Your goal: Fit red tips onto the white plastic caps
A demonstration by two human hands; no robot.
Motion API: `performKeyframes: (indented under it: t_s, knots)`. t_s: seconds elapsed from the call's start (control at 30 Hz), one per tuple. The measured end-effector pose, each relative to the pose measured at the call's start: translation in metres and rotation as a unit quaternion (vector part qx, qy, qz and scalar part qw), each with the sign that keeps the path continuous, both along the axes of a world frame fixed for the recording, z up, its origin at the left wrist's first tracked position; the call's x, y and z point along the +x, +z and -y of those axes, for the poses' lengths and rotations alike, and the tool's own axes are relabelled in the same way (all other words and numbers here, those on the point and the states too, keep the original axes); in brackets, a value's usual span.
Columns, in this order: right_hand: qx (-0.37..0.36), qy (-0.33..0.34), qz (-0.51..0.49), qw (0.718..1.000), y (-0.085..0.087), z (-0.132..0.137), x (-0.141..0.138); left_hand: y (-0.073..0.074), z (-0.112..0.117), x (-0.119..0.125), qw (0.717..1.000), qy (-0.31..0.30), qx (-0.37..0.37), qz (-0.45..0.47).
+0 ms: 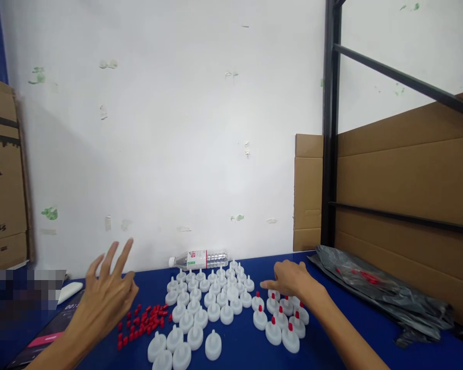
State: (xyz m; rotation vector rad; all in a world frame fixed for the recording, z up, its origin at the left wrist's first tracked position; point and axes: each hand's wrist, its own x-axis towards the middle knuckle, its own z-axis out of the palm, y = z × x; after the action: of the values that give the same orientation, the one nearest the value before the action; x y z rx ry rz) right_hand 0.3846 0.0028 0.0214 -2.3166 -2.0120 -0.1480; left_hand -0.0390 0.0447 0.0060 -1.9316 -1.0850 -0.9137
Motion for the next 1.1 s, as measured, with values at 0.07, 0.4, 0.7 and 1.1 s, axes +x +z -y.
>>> performKeyframes:
  t_s: [0.07,0.4,0.7,1.1]
  knots:
    - [-0.032,-0.001,-0.01,0.999,-0.005,-0.001,0.001,0.005,0.002,-0.002,0.999,0.029,-0.007,0.023]
    - [-0.019,0.042,-0.013,0.999,-0.02,-0.007,-0.003,0.014,-0.002,-0.011,0.997,0.068,0.028,-0.011]
    - [0.138,0.118,-0.088,0.98,-0.013,-0.018,-0.014,0.006,0.017,0.011,0.99,-0.108,0.052,-0.076]
    - [0.242,0.428,-0.148,0.858,-0.012,0.047,-0.116,-0.008,0.07,0.056,0.963,-0.263,0.008,-0.06]
